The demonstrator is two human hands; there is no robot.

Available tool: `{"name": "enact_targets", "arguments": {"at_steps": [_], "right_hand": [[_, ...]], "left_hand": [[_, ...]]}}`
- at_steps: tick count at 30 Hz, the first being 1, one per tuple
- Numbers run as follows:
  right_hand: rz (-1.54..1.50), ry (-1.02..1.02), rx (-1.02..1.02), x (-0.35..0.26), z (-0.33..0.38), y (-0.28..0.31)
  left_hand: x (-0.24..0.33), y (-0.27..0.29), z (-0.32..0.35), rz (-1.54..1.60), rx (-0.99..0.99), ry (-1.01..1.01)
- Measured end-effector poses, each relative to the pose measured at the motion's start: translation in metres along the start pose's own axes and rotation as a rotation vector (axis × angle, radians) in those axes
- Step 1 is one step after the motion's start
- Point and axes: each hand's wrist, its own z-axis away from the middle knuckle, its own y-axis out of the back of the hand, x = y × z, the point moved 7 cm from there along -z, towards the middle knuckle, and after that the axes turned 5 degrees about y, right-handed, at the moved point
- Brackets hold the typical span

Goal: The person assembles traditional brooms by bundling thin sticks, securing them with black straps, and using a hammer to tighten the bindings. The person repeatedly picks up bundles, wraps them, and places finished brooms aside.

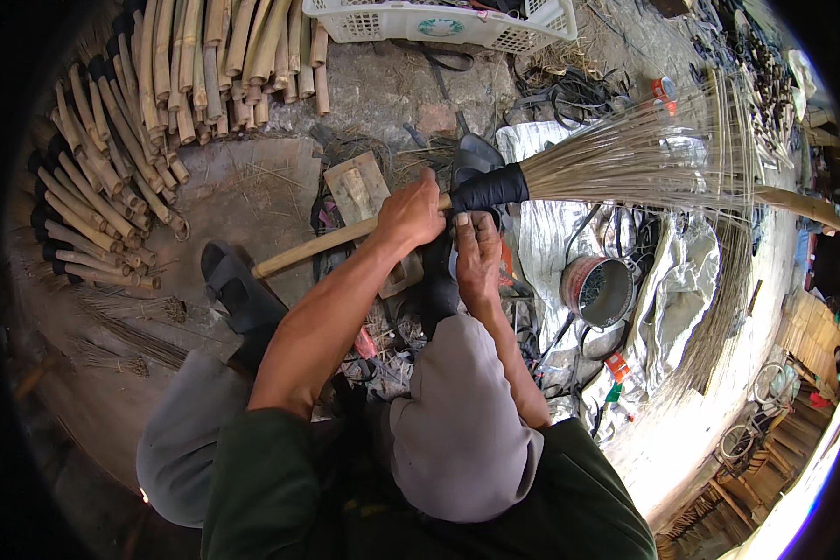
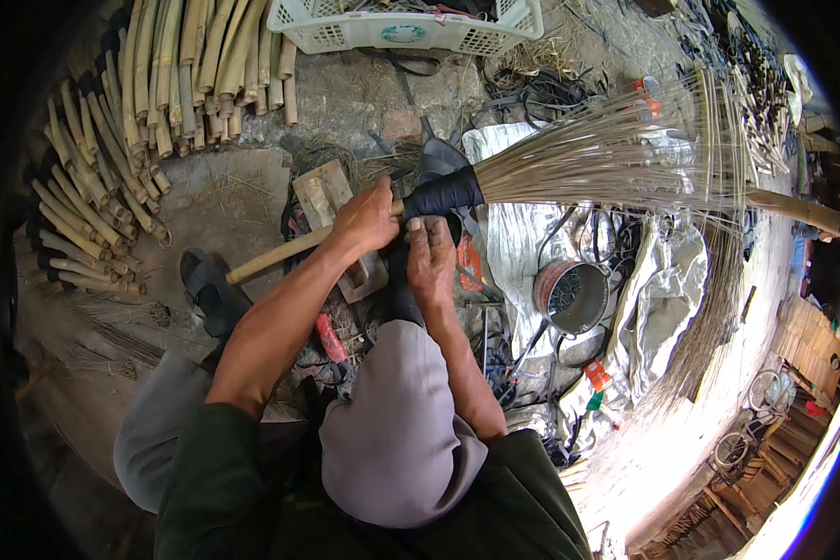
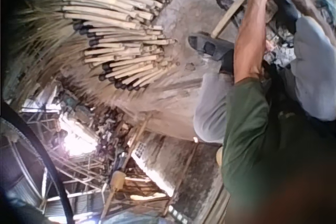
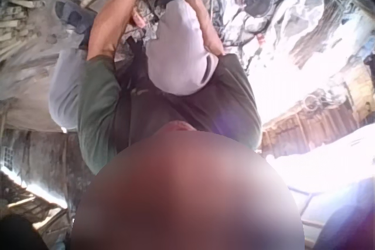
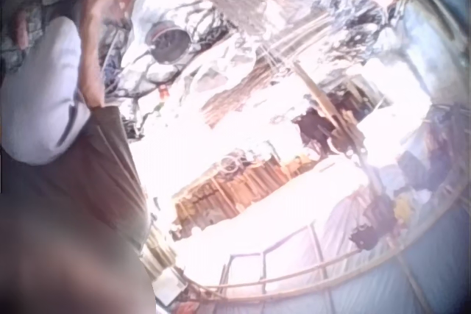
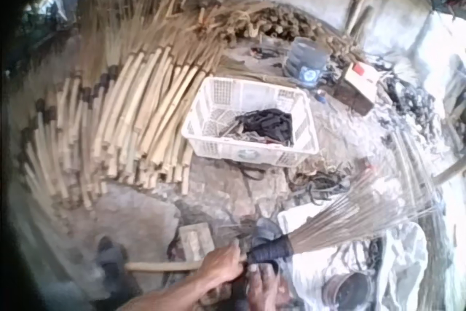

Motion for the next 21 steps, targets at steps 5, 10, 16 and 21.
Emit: {"name": "enact_targets", "arguments": {"at_steps": [5,10,16,21], "right_hand": [[-0.213,-0.075,0.044,0.026,-0.007,-0.012],[-0.456,-0.110,0.056,0.041,-0.008,-0.017],[-0.556,-0.166,0.093,0.039,-0.005,-0.019],[-0.562,-0.160,0.140,0.026,-0.004,-0.024]], "left_hand": [[-0.004,0.010,-0.021,0.118,-0.104,-0.141],[0.003,0.020,0.000,0.470,-0.031,-0.392],[0.006,0.016,0.012,0.408,0.152,-0.509],[-0.002,0.020,-0.009,0.403,0.075,-0.489]]}}
